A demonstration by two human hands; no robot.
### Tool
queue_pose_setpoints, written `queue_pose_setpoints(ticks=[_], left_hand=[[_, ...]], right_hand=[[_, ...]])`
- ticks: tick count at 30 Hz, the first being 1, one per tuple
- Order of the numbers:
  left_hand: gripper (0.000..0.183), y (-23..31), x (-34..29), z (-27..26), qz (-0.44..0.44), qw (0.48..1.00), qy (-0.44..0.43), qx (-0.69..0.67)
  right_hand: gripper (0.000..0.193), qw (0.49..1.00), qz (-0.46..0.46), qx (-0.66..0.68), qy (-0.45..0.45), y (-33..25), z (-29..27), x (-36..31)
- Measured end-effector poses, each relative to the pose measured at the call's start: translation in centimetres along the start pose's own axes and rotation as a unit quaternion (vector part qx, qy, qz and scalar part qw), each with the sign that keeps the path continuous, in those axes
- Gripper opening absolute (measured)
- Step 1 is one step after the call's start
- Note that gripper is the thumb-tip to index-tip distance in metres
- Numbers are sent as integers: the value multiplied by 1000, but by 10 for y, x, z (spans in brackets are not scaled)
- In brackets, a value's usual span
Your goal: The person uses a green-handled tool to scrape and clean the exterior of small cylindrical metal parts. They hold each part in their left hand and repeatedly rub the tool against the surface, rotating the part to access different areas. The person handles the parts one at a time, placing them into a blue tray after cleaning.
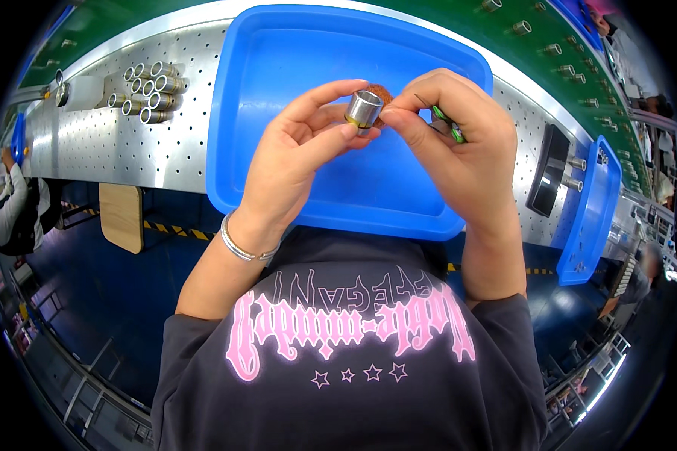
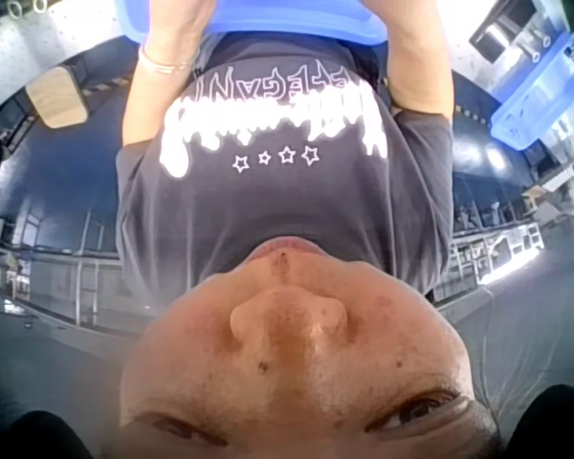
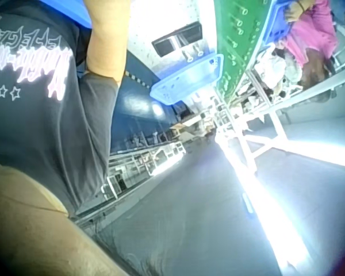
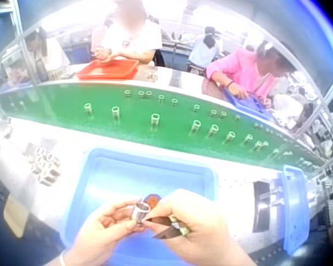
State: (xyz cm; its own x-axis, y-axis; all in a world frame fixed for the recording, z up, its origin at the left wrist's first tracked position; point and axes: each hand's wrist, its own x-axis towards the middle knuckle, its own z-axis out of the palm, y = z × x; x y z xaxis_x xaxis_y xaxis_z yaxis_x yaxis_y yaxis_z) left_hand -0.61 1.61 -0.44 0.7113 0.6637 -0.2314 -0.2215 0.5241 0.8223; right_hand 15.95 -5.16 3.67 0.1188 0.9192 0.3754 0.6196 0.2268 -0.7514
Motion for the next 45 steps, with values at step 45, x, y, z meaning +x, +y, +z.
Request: queue_pose_setpoints(ticks=[45], left_hand=[[40,2,-2,-9,33,997,67,-37]], right_hand=[[19,994,92,57,24,11,27,-6]])
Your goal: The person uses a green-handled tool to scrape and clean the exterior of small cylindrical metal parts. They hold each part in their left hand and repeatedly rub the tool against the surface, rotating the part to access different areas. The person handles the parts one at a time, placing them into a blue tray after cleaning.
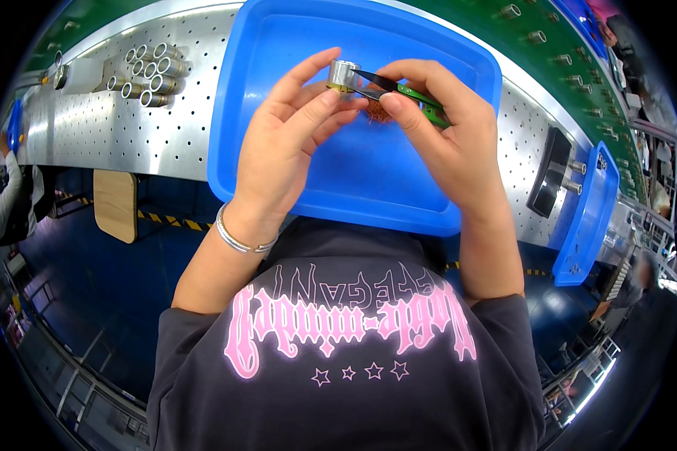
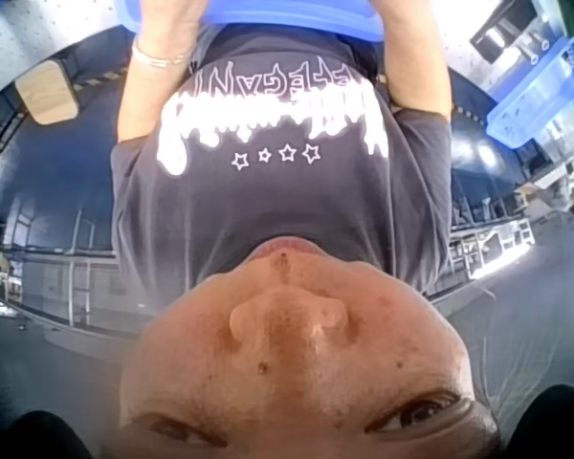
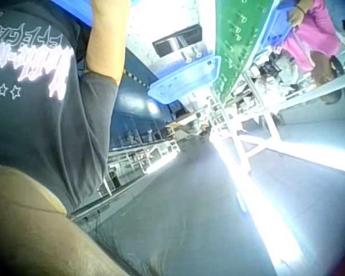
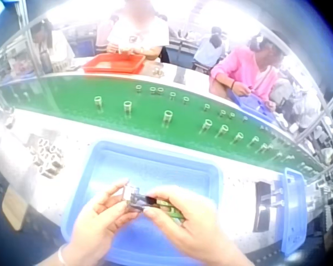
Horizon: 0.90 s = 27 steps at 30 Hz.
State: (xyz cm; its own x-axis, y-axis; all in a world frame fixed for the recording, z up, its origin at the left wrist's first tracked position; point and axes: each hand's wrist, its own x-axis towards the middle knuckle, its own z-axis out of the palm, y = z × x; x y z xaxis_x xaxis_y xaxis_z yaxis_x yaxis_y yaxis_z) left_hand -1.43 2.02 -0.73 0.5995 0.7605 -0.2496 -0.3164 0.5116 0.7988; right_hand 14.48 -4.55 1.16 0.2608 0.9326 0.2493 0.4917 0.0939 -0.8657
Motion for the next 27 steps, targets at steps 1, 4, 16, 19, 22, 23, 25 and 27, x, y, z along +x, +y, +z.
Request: queue_pose_setpoints(ticks=[1,4,16,19,22,23,25,27], left_hand=[[40,0,0,-1,4,1000,1,-2],[41,0,0,-1,14,1000,2,1],[42,1,-4,3,28,999,5,29],[42,0,-5,4,28,999,2,28],[42,0,-5,4,28,999,1,25],[42,0,-5,4,28,999,0,23],[42,0,-5,4,31,999,0,23],[42,0,-6,4,31,999,1,23]], right_hand=[[20,1000,-7,-13,-1,3,1,-1],[20,994,-50,-101,3,6,0,-3],[13,990,-78,-115,20,8,2,-4],[12,990,-79,-111,24,7,2,-4],[11,991,-72,-112,18,5,0,-4],[11,991,-71,-109,19,5,1,-4],[11,992,-70,-104,21,5,1,-4],[11,992,-63,-104,20,3,1,-5]])
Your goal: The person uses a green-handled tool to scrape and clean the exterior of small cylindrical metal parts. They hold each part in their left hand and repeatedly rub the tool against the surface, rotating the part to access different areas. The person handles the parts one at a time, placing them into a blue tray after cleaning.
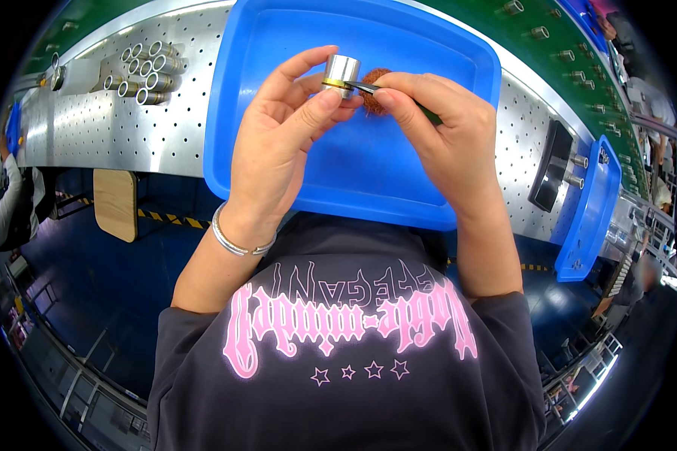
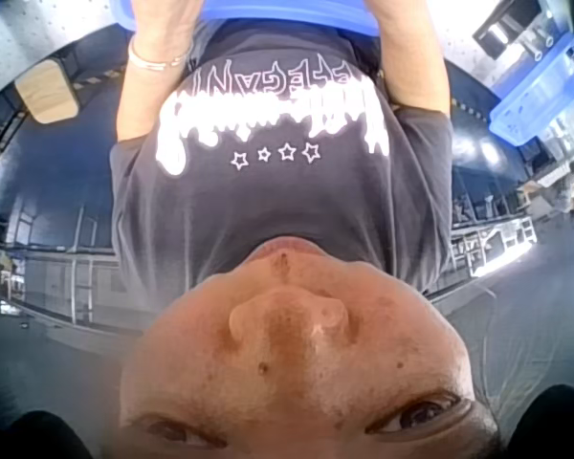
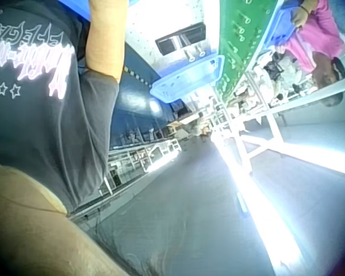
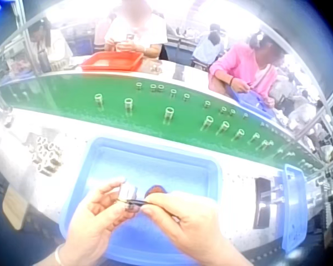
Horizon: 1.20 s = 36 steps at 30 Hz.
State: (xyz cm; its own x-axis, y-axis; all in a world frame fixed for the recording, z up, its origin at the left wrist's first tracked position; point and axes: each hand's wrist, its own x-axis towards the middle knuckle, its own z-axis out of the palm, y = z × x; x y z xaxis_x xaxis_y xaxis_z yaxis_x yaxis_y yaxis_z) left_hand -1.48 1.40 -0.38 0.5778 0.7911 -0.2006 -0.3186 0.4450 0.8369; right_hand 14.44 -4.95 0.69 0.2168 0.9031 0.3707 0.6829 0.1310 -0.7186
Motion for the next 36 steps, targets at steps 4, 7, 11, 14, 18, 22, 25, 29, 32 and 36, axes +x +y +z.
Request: queue_pose_setpoints(ticks=[4,7,11,14,18,22,25,29,32,36], left_hand=[[41,2,-1,1,-11,1000,-1,-19],[41,3,0,0,-25,999,-8,-46],[40,-1,0,3,-5,1000,13,0],[39,-4,1,-4,-8,1000,-7,12],[39,-2,1,-4,-20,1000,-8,-14],[36,-3,3,-4,-34,999,-8,-26],[36,-5,5,-6,-49,998,-16,-30],[38,-6,4,-4,-57,998,-21,-28],[40,-3,4,-2,-69,995,-30,-59],[45,-7,4,1,-33,999,-27,0]], right_hand=[[13,998,5,46,34,3,7,-2],[15,983,111,145,-33,-6,1,1],[15,991,73,92,-65,-5,6,3],[12,995,37,68,-61,-1,9,4],[11,993,49,90,-65,0,3,4],[10,984,82,155,-6,3,6,4],[10,979,81,185,16,4,8,5],[12,969,93,230,15,6,11,4],[12,969,90,231,21,5,10,3],[14,981,71,182,15,7,9,3]])
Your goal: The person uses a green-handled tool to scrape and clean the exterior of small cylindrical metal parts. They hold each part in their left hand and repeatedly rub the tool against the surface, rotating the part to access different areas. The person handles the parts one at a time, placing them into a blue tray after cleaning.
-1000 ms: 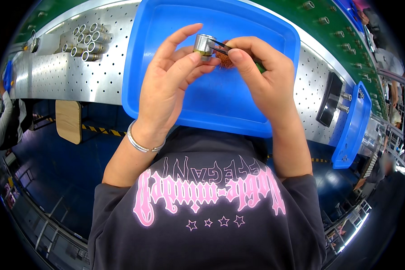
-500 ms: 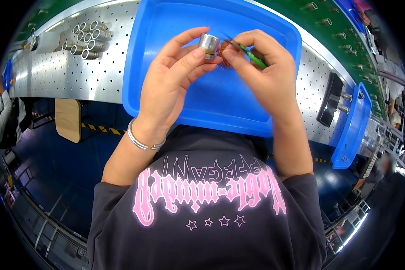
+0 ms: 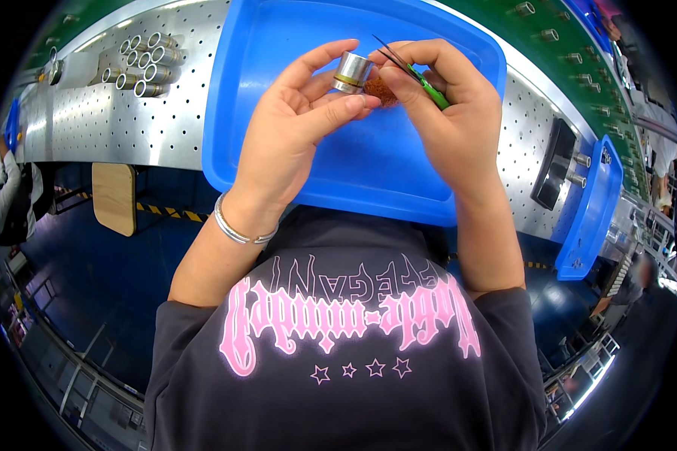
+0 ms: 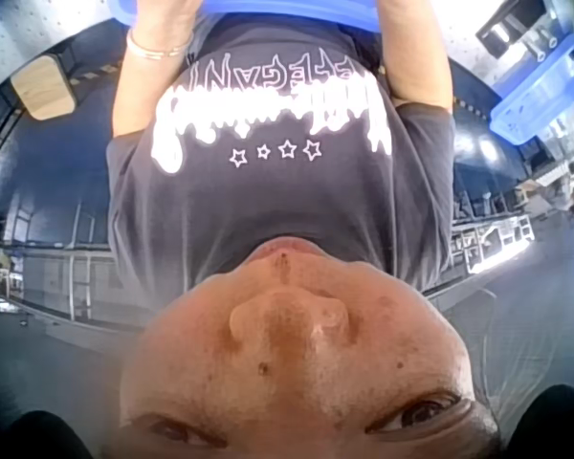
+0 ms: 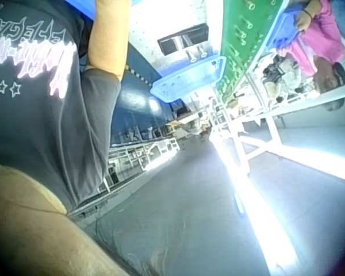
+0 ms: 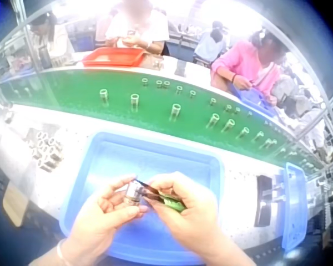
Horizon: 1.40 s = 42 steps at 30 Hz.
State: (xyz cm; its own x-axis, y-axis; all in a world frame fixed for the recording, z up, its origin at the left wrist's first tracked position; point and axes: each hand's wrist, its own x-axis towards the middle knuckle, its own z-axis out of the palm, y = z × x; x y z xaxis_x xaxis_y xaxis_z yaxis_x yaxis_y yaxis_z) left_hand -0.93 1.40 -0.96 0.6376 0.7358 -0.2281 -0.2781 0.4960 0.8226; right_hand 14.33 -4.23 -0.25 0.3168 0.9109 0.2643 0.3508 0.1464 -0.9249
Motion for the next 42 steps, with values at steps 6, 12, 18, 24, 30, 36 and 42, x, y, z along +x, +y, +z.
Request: queue_pose_setpoints(ticks=[6,12,18,24,30,36,42], left_hand=[[42,0,-1,-1,2,999,-6,45],[36,-2,-3,2,22,996,-24,79],[34,0,-4,1,13,995,-37,89],[38,1,-5,2,19,992,-48,115],[40,0,-6,-1,6,995,-43,95],[37,0,-5,1,22,999,-5,43],[46,1,-5,4,58,996,-17,65]], right_hand=[[16,994,-44,-98,-3,-9,-3,-2],[16,994,-57,-93,13,-12,-5,-5],[16,993,-77,-81,42,-11,-7,-6],[10,990,-80,-110,31,0,-19,-4],[14,993,-31,-88,74,-8,-16,-1],[18,998,-39,-53,18,-17,-12,-9],[16,996,-12,-93,1,-8,-9,-13]])
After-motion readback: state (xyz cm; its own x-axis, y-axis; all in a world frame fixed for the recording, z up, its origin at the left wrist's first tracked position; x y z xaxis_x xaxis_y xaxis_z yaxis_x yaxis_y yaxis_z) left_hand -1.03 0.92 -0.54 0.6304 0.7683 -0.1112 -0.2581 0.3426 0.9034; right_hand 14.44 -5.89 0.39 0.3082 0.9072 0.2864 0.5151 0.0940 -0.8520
